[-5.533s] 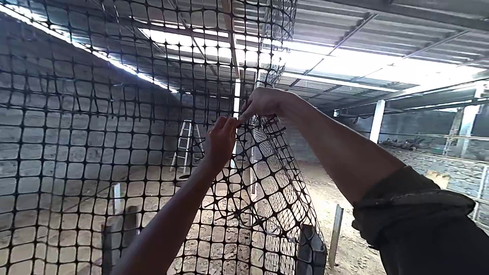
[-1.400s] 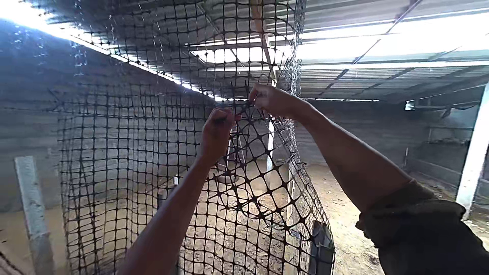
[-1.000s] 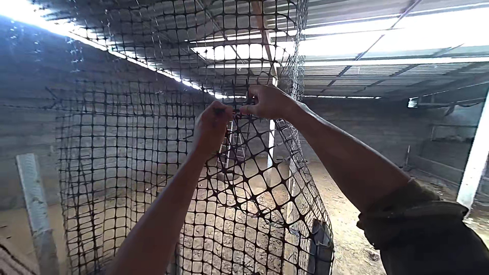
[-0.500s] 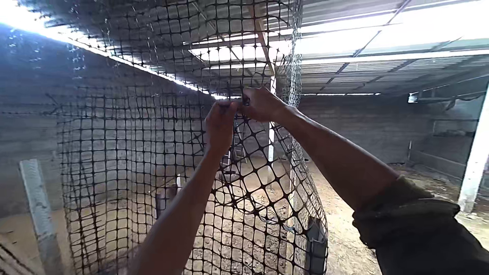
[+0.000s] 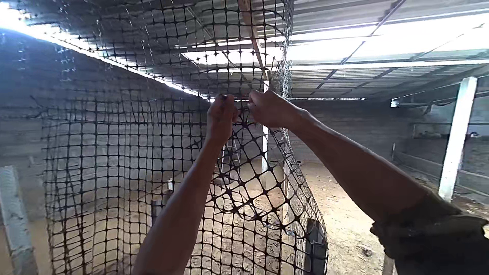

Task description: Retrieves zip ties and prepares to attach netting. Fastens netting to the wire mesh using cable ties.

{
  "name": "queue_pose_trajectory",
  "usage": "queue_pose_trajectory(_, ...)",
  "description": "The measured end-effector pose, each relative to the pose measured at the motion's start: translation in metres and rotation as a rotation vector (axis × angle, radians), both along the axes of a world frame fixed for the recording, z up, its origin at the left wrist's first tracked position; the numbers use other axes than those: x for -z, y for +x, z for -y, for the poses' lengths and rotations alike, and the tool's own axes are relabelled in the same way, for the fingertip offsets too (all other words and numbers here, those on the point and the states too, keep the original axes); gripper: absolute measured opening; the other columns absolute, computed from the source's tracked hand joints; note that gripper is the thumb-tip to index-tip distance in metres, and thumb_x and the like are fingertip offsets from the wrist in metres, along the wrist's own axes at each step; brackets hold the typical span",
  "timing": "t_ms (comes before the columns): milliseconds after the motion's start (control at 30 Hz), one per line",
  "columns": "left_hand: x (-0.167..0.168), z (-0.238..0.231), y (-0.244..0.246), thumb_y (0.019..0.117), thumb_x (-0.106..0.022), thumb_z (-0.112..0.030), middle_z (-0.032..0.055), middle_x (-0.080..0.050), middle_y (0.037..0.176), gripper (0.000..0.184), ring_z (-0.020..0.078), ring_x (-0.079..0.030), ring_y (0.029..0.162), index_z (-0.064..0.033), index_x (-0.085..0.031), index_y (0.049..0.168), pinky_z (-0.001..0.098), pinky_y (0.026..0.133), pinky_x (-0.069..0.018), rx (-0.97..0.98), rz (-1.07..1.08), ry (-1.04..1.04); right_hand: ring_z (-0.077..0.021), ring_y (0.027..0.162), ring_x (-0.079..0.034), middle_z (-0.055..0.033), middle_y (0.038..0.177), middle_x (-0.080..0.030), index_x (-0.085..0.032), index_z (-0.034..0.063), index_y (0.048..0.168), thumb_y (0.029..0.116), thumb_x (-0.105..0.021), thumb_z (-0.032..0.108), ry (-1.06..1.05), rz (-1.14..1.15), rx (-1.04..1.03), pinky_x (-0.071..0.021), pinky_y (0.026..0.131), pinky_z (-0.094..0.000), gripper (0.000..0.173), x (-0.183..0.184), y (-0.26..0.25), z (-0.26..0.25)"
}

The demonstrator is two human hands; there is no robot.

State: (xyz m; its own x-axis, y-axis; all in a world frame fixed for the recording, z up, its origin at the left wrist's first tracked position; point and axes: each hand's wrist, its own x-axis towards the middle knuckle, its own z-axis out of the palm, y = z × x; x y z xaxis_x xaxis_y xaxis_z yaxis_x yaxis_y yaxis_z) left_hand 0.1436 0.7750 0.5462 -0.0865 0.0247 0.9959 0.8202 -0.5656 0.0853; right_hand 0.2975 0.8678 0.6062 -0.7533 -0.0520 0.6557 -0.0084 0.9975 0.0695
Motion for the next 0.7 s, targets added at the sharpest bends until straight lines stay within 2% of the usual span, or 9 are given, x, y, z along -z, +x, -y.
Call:
queue_pose_trajectory(100, -0.005, 0.004, 0.008, 0.1079, -0.049, -0.02, -0.0026, -0.058, 0.076, 0.025, 0.0008, -0.054, 0.065, 0.0005, -0.063, 0.105, 0.0211, 0.064, -0.049, -0.256, -0.084, -0.041, -0.0412, 0.094, -0.068, -0.0216, 0.097, -0.067, -0.062, -0.0001, 0.113, 0.1081, -0.047, 0.021, 0.126, -0.01, 0.139, -0.0538, 0.08, -0.0612, 0.026, 0.007, 0.012, 0.015)
queue_pose_trajectory(167, -0.007, 0.003, 0.011, 0.1067, -0.052, -0.018, 0.0038, -0.064, 0.08, 0.026, 0.0049, -0.057, 0.066, 0.002, -0.068, 0.105, 0.024, 0.065, -0.0494, -0.387, -0.167, -0.039, -0.0412, 0.094, -0.068, -0.0206, 0.095, -0.067, -0.064, 0.0012, 0.106, 0.1076, -0.048, 0.02, 0.205, 0.021, 0.223, -0.0532, 0.078, -0.0608, 0.025, 0.012, 0.024, 0.031)
queue_pose_trajectory(267, -0.008, 0.007, 0.015, 0.1041, -0.051, -0.007, 0.0179, -0.072, 0.1, 0.024, 0.0227, -0.07, 0.09, 0.0066, -0.071, 0.107, 0.0384, 0.085, -0.0558, -0.484, -0.289, -0.1, -0.0383, 0.087, -0.068, -0.0169, 0.088, -0.066, -0.064, 0.004, 0.103, 0.1073, -0.049, 0.021, 0.235, 0.066, 0.301, -0.0535, 0.071, -0.0586, 0.024, 0.016, 0.035, 0.049)
queue_pose_trajectory(367, -0.01, 0.008, 0.009, 0.1032, -0.046, -0.003, 0.0199, -0.067, 0.097, 0.024, 0.0271, -0.067, 0.092, 0.0082, -0.068, 0.105, 0.0395, 0.086, -0.0545, -0.459, -0.378, -0.145, -0.0324, 0.078, -0.067, -0.0119, 0.08, -0.064, -0.065, 0.0067, 0.096, 0.107, -0.051, 0.024, 0.245, 0.063, 0.283, -0.0526, 0.066, -0.0546, 0.025, 0.013, 0.038, 0.056)
queue_pose_trajectory(467, -0.008, 0.018, -0.001, 0.0978, -0.044, -0.008, 0.0232, -0.066, 0.123, 0.039, 0.0288, -0.063, 0.118, 0.0066, -0.065, 0.127, 0.041, 0.104, -0.0487, -0.384, -0.491, -0.221, -0.0298, 0.076, -0.065, -0.0112, 0.079, -0.063, -0.066, 0.0054, 0.093, 0.1072, -0.051, 0.024, 0.25, 0.052, 0.232, -0.0519, 0.067, -0.0523, 0.027, 0.006, 0.039, 0.066)
queue_pose_trajectory(500, -0.008, 0.02, -0.002, 0.0954, -0.049, -0.008, 0.0223, -0.066, 0.123, 0.037, 0.0277, -0.063, 0.118, 0.0054, -0.066, 0.125, 0.0399, 0.105, -0.0488, -0.38, -0.53, -0.224, -0.0277, 0.075, -0.065, -0.01, 0.078, -0.062, -0.066, 0.0059, 0.092, 0.1071, -0.051, 0.024, 0.244, 0.06, 0.201, -0.0521, 0.066, -0.0507, 0.028, 0.004, 0.039, 0.068)
queue_pose_trajectory(567, -0.009, 0.025, 0.002, 0.0952, -0.058, -0.004, 0.0208, -0.068, 0.112, 0.024, 0.0267, -0.066, 0.109, 0.0063, -0.069, 0.114, 0.04, 0.1, -0.0514, -0.382, -0.537, -0.218, -0.0199, 0.069, -0.06, -0.0052, 0.074, -0.059, -0.066, 0.0084, 0.088, 0.1084, -0.049, 0.026, 0.194, 0.072, 0.098, -0.049, 0.063, -0.0428, 0.032, 0.0, 0.036, 0.071)
queue_pose_trajectory(633, -0.012, 0.03, 0.005, 0.1028, -0.05, -0.005, 0.0191, -0.067, 0.105, 0.021, 0.0253, -0.067, 0.1, 0.0071, -0.066, 0.11, 0.0411, 0.093, -0.0531, -0.396, -0.445, -0.284, -0.0136, 0.069, -0.058, -0.0026, 0.079, -0.062, -0.072, 0.008, 0.096, 0.1115, -0.042, 0.03, 0.008, 0.024, -0.025, -0.0478, 0.066, -0.0382, 0.041, -0.008, 0.035, 0.065)
queue_pose_trajectory(700, -0.018, 0.033, 0.004, 0.1101, -0.038, -0.014, 0.019, -0.067, 0.109, 0.033, 0.0251, -0.066, 0.099, 0.0063, -0.064, 0.114, 0.0427, 0.09, -0.0526, -0.387, -0.34, -0.399, -0.0127, 0.072, -0.06, -0.0037, 0.089, -0.067, -0.071, 0.0078, 0.109, 0.1121, -0.038, 0.034, -0.154, -0.086, -0.077, -0.0507, 0.068, -0.0376, 0.042, -0.015, 0.032, 0.048)
